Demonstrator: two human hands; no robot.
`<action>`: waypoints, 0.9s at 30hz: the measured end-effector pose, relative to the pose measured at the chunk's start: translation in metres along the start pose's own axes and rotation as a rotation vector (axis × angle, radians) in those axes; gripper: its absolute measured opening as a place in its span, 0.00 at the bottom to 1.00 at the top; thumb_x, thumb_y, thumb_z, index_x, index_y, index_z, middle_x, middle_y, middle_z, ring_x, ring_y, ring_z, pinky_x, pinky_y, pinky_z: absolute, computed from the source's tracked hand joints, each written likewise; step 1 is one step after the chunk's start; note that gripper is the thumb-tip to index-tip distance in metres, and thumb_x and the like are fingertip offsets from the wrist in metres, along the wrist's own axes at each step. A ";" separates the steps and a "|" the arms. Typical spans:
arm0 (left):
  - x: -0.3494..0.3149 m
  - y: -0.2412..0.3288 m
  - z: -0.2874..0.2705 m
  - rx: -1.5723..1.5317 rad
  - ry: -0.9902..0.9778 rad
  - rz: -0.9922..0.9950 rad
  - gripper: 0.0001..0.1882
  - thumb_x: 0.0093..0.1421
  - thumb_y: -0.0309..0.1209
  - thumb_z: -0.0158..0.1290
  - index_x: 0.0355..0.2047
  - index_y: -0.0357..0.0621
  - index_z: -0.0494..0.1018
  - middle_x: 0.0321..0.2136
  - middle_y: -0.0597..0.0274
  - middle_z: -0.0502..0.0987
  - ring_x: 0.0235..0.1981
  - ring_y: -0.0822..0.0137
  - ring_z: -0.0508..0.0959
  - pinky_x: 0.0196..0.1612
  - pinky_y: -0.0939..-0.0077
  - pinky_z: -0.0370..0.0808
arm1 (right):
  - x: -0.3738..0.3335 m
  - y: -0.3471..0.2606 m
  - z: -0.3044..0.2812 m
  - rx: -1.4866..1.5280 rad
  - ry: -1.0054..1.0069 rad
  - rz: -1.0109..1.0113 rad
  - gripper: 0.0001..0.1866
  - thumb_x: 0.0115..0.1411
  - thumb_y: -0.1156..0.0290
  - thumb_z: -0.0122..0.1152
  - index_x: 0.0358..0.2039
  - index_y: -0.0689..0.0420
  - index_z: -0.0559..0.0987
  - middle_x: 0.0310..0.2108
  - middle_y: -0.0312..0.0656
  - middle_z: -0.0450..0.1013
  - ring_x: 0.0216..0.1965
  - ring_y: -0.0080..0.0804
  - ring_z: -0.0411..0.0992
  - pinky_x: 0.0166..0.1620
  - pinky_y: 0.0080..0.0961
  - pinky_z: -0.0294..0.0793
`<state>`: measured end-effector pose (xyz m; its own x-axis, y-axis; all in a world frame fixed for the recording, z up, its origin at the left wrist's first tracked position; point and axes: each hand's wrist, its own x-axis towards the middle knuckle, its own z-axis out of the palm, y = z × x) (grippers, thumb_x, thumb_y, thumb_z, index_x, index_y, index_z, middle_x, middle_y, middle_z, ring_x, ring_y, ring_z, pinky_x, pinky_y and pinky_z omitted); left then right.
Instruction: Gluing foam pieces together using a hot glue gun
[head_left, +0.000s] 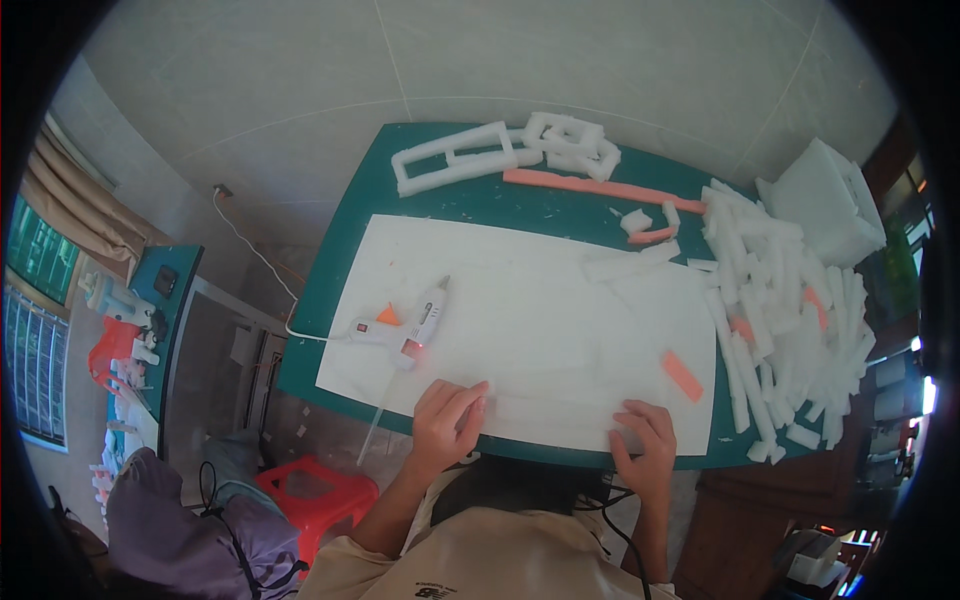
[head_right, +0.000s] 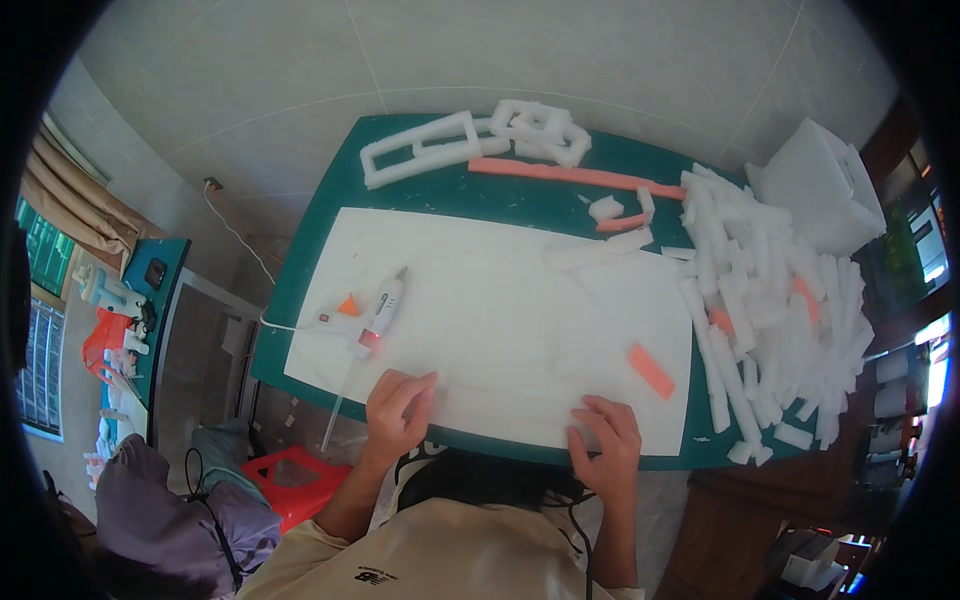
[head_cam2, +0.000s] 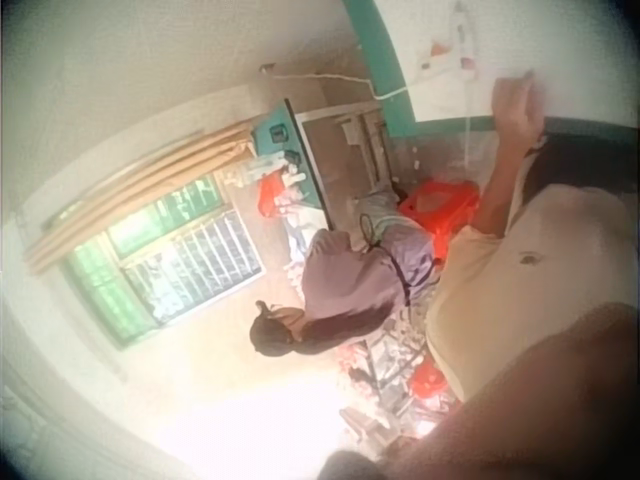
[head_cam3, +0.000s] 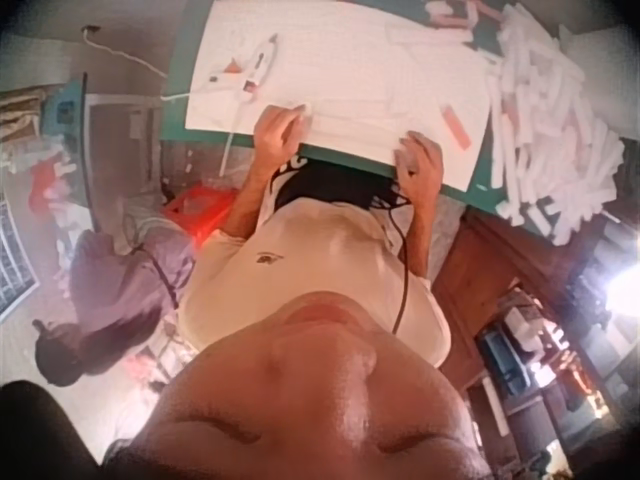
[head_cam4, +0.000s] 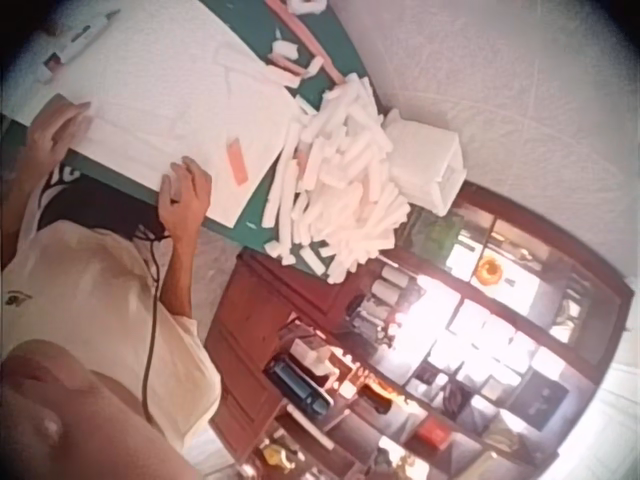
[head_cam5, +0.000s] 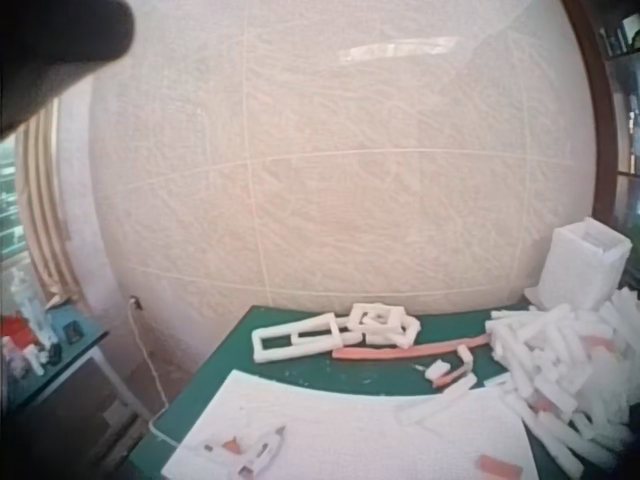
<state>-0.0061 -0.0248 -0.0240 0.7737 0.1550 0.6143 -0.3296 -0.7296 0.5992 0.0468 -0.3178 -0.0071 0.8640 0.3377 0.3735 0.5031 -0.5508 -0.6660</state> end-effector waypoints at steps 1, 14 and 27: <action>0.001 0.000 0.001 0.000 0.000 0.004 0.11 0.54 0.19 0.58 0.39 0.37 0.80 0.26 0.56 0.77 0.25 0.58 0.74 0.29 0.67 0.71 | 0.000 0.000 0.000 0.013 -0.006 0.025 0.13 0.47 0.78 0.68 0.36 0.59 0.81 0.45 0.47 0.77 0.44 0.47 0.74 0.47 0.37 0.75; 0.002 0.002 0.001 -0.003 -0.016 -0.003 0.12 0.53 0.16 0.58 0.39 0.37 0.79 0.26 0.56 0.78 0.25 0.57 0.74 0.29 0.67 0.71 | 0.003 0.001 -0.001 -0.035 0.029 -0.044 0.13 0.46 0.78 0.68 0.35 0.58 0.82 0.42 0.45 0.78 0.41 0.47 0.74 0.43 0.36 0.75; 0.004 -0.003 0.000 0.014 -0.051 0.031 0.11 0.51 0.16 0.59 0.36 0.38 0.79 0.25 0.57 0.77 0.25 0.57 0.73 0.30 0.66 0.69 | 0.003 -0.002 0.001 -0.024 0.022 -0.022 0.13 0.47 0.79 0.67 0.36 0.58 0.82 0.42 0.45 0.78 0.43 0.47 0.74 0.46 0.38 0.74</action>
<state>-0.0019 -0.0221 -0.0233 0.7898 0.0988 0.6053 -0.3463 -0.7427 0.5731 0.0484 -0.3148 -0.0058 0.8526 0.3331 0.4027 0.5224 -0.5619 -0.6414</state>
